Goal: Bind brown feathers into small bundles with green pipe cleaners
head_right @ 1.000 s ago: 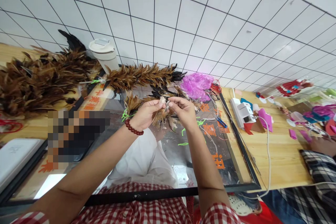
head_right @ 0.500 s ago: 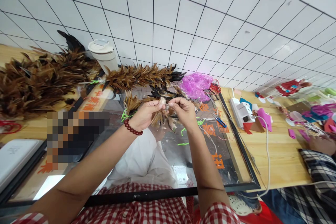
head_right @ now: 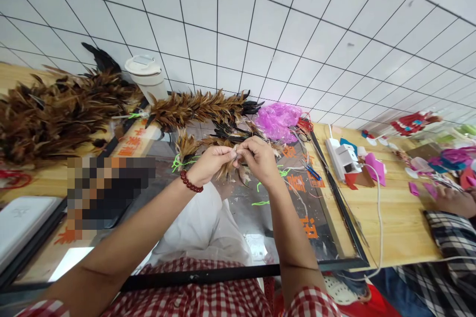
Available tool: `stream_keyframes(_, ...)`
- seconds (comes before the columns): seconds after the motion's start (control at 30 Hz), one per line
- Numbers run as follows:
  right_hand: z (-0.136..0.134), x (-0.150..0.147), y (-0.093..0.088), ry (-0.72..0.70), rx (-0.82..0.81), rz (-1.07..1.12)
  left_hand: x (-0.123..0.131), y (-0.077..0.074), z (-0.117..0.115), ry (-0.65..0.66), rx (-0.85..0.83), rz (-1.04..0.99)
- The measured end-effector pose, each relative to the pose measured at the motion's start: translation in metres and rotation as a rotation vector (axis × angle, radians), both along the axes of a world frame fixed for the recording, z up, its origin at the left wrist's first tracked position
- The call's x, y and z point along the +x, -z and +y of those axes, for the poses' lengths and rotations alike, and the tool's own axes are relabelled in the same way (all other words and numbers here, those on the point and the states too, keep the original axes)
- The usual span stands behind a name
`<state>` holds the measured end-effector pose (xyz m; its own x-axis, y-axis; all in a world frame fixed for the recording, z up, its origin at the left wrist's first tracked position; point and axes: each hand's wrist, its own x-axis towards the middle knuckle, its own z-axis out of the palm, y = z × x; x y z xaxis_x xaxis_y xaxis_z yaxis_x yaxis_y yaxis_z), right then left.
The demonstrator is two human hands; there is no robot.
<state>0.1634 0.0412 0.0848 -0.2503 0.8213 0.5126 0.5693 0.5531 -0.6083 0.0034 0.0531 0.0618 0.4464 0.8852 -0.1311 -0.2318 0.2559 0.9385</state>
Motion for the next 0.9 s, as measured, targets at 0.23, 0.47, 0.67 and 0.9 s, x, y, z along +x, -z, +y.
stream_keyframes(0.23,0.007,0.002,0.01,0.117,-0.196,0.313,0.0,-0.001,0.002,-0.024,-0.063,-0.142)
stream_keyframes(0.47,0.004,-0.003,0.011,-0.2,-0.624,0.592,-0.002,-0.002,0.0,0.058,-0.121,-0.185)
stream_keyframes(0.67,0.003,-0.011,0.014,-0.055,-0.469,0.546,0.003,0.003,-0.003,0.088,-0.166,-0.222)
stream_keyframes(0.9,0.01,0.003,0.018,0.118,-0.303,0.14,0.002,0.002,0.001,-0.027,-0.115,-0.228)
